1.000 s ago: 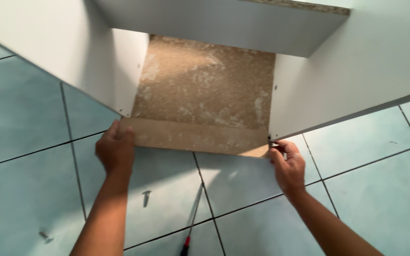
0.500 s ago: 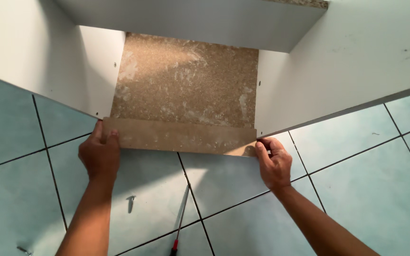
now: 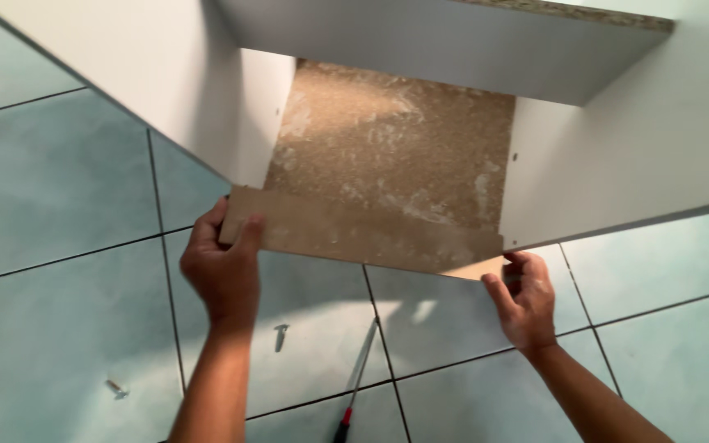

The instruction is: The person assembles a white cabinet by inserting wooden panels into the frame and securing them with screws using a screwdriver. The person aligns the panels, inserts screws, and tightens them to complete the assembly.

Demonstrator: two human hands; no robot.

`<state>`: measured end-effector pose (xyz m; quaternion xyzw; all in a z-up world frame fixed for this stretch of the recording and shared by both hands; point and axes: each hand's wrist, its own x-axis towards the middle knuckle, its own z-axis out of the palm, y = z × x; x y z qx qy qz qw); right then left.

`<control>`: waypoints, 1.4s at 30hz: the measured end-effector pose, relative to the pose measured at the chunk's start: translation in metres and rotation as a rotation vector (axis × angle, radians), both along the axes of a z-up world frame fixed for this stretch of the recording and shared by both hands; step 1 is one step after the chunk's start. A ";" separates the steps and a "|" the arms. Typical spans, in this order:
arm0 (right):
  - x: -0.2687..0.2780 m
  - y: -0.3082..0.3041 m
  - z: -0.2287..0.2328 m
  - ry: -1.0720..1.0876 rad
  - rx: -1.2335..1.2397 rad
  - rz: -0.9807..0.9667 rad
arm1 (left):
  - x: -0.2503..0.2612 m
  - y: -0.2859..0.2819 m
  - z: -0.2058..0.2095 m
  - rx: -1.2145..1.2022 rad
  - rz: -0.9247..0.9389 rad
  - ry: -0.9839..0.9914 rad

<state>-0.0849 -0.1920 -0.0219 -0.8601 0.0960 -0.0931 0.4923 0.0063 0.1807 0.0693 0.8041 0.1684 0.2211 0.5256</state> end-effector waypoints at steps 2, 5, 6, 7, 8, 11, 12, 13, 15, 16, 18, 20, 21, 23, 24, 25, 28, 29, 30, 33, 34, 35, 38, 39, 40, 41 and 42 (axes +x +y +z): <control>-0.002 -0.003 -0.002 -0.009 0.027 0.020 | 0.007 -0.006 0.005 -0.049 0.010 0.017; -0.004 0.001 -0.003 -0.046 0.101 0.048 | 0.020 -0.008 0.002 -0.122 0.016 0.125; -0.004 0.005 -0.002 -0.066 0.140 0.048 | 0.024 -0.006 0.000 -0.135 0.017 0.144; -0.006 0.009 -0.002 -0.084 0.176 0.048 | 0.025 -0.004 -0.005 -0.150 0.017 0.166; -0.006 0.015 -0.002 -0.084 0.067 0.010 | 0.025 -0.001 -0.010 -0.077 -0.008 0.116; -0.003 0.028 -0.001 -0.046 -0.152 -0.087 | 0.028 0.008 -0.023 0.060 -0.057 0.060; -0.004 0.028 -0.001 -0.009 -0.150 -0.107 | 0.028 0.007 -0.028 0.056 -0.052 0.102; -0.002 0.028 -0.001 0.023 -0.147 -0.128 | 0.029 0.007 -0.030 0.053 -0.048 0.139; 0.000 0.027 -0.001 0.014 -0.242 -0.120 | 0.029 0.007 -0.031 0.029 -0.051 0.165; 0.000 0.026 -0.001 0.011 -0.290 -0.116 | 0.028 0.007 -0.031 0.017 -0.053 0.180; 0.000 0.027 -0.003 0.005 -0.284 -0.120 | 0.028 0.009 -0.027 0.005 -0.059 0.166; 0.002 0.026 -0.005 0.016 -0.288 -0.148 | 0.036 0.006 -0.026 0.026 -0.090 0.096; 0.001 0.027 -0.007 0.039 -0.291 -0.160 | 0.038 0.005 -0.026 0.056 -0.106 0.045; -0.001 0.029 -0.009 0.061 -0.262 -0.180 | 0.045 0.003 -0.024 0.071 -0.107 0.015; -0.001 0.031 -0.008 0.060 -0.230 -0.187 | 0.048 0.001 -0.023 0.056 -0.092 0.036; 0.001 0.031 -0.008 0.055 -0.197 -0.190 | 0.050 -0.001 -0.022 0.042 -0.073 0.054; 0.003 0.028 -0.010 -0.014 -0.275 -0.173 | 0.049 -0.004 -0.024 -0.012 -0.059 0.119; 0.000 0.027 -0.011 0.000 -0.282 -0.173 | 0.046 -0.004 -0.026 -0.019 -0.050 0.125; -0.002 0.026 -0.013 0.015 -0.290 -0.173 | 0.043 -0.004 -0.028 -0.026 -0.041 0.132; 0.000 0.026 -0.016 0.021 -0.321 -0.203 | 0.046 -0.003 -0.030 -0.078 -0.052 0.158; 0.000 0.028 -0.016 0.021 -0.332 -0.212 | 0.046 -0.001 -0.029 -0.100 -0.056 0.173; 0.001 0.028 -0.016 0.011 -0.332 -0.206 | 0.047 -0.001 -0.028 -0.093 -0.055 0.168; 0.002 0.029 -0.015 -0.015 -0.342 -0.199 | 0.047 -0.001 -0.023 -0.142 -0.052 0.226; 0.001 0.030 -0.015 -0.024 -0.350 -0.199 | 0.047 -0.001 -0.022 -0.205 -0.048 0.291; 0.001 0.031 -0.015 -0.033 -0.358 -0.200 | 0.048 -0.001 -0.020 -0.267 -0.044 0.357; 0.002 0.033 -0.015 -0.027 -0.317 -0.200 | 0.048 0.000 -0.018 -0.263 -0.043 0.356; 0.002 0.034 -0.016 -0.020 -0.277 -0.200 | 0.049 0.002 -0.016 -0.258 -0.043 0.355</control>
